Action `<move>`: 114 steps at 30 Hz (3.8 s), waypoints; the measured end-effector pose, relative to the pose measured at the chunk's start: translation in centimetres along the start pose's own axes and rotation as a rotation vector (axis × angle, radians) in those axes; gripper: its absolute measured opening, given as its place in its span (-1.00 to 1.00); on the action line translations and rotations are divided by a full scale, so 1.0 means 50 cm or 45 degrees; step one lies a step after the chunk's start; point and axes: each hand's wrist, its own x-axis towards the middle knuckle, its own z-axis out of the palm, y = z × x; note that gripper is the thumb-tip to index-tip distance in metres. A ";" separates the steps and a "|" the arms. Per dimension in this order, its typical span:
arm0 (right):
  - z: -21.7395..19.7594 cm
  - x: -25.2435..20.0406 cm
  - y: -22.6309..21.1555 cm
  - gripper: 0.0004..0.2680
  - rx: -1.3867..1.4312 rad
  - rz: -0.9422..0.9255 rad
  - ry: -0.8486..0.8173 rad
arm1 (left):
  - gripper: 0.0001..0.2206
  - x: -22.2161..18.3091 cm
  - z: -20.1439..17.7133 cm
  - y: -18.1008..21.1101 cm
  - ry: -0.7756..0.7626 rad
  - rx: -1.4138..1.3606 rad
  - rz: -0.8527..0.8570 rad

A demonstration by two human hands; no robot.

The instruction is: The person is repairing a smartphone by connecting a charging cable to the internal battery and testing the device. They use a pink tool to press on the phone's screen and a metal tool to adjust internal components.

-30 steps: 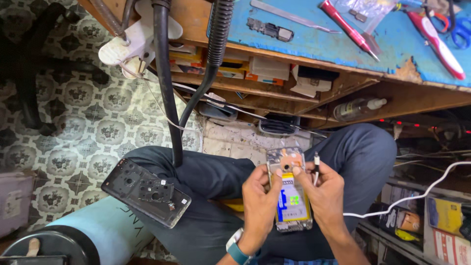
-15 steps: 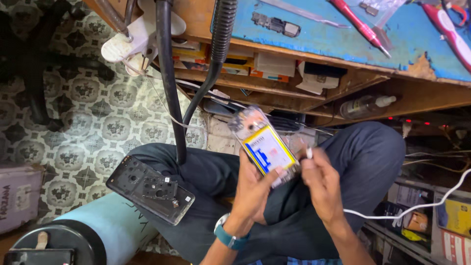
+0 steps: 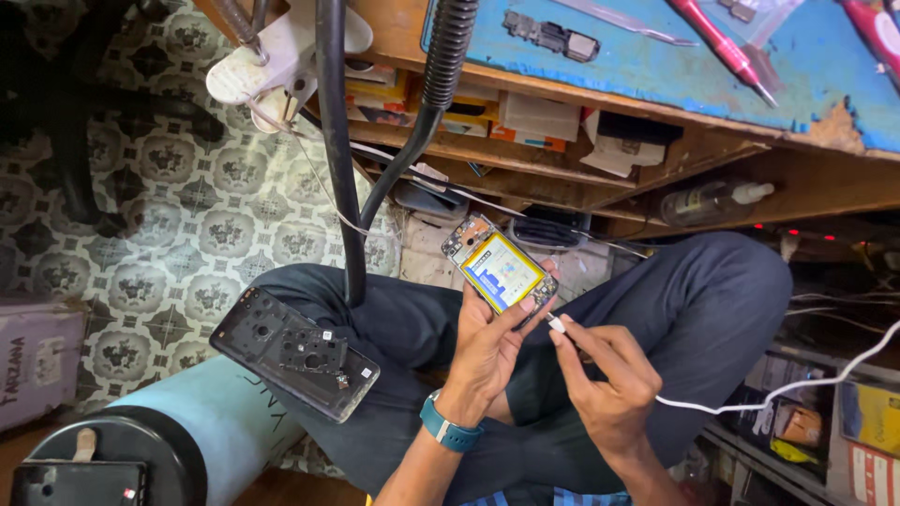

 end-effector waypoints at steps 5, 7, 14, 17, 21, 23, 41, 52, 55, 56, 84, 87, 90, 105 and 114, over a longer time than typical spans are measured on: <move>0.013 -0.004 0.001 -0.82 0.058 0.045 -0.026 | -0.32 -0.007 0.007 0.003 -0.036 0.013 0.022; 0.015 -0.006 0.000 -0.82 0.087 0.045 -0.011 | -0.31 -0.011 0.011 0.007 -0.060 0.036 0.052; -0.001 0.006 -0.013 -0.84 -0.003 0.088 -0.104 | -0.34 -0.016 0.019 0.004 -0.127 0.215 0.160; -0.003 0.010 -0.015 -0.89 -0.038 0.045 -0.092 | -0.35 -0.018 0.017 0.000 -0.113 0.402 0.245; -0.008 0.003 -0.006 -0.91 -0.144 -0.024 -0.025 | -0.36 -0.017 0.016 -0.013 -0.022 0.550 0.245; -0.014 0.006 0.003 -0.92 -0.065 -0.121 0.010 | -0.28 -0.010 0.014 -0.018 -0.022 0.571 0.260; -0.047 -0.004 0.003 -0.86 0.023 -0.044 -0.027 | -0.10 -0.008 0.003 -0.040 -0.117 0.456 0.258; -0.044 -0.007 0.002 -0.87 0.035 -0.056 -0.015 | -0.13 -0.009 0.004 -0.042 -0.081 0.476 0.288; -0.044 -0.007 -0.002 -0.87 0.033 -0.048 -0.014 | -0.13 -0.009 0.002 -0.044 -0.064 0.481 0.278; -0.044 -0.007 -0.003 -0.86 0.043 -0.034 -0.022 | -0.13 -0.009 0.001 -0.044 -0.070 0.482 0.287; -0.022 -0.008 -0.011 -0.87 -0.068 0.036 0.077 | -0.26 -0.026 0.013 -0.016 -0.166 0.229 0.124; -0.017 -0.008 -0.011 -0.86 -0.051 0.027 0.073 | -0.24 -0.027 0.012 -0.016 -0.154 0.275 0.125; -0.016 -0.008 -0.014 -0.86 -0.034 0.017 0.054 | -0.25 -0.026 0.006 -0.023 -0.192 0.327 0.181; -0.017 -0.011 -0.014 -0.86 -0.044 0.054 0.047 | -0.30 -0.029 0.014 -0.020 -0.159 0.292 0.119; -0.023 -0.003 -0.013 -0.86 -0.033 0.028 0.013 | -0.34 -0.031 0.011 -0.021 -0.282 0.468 0.268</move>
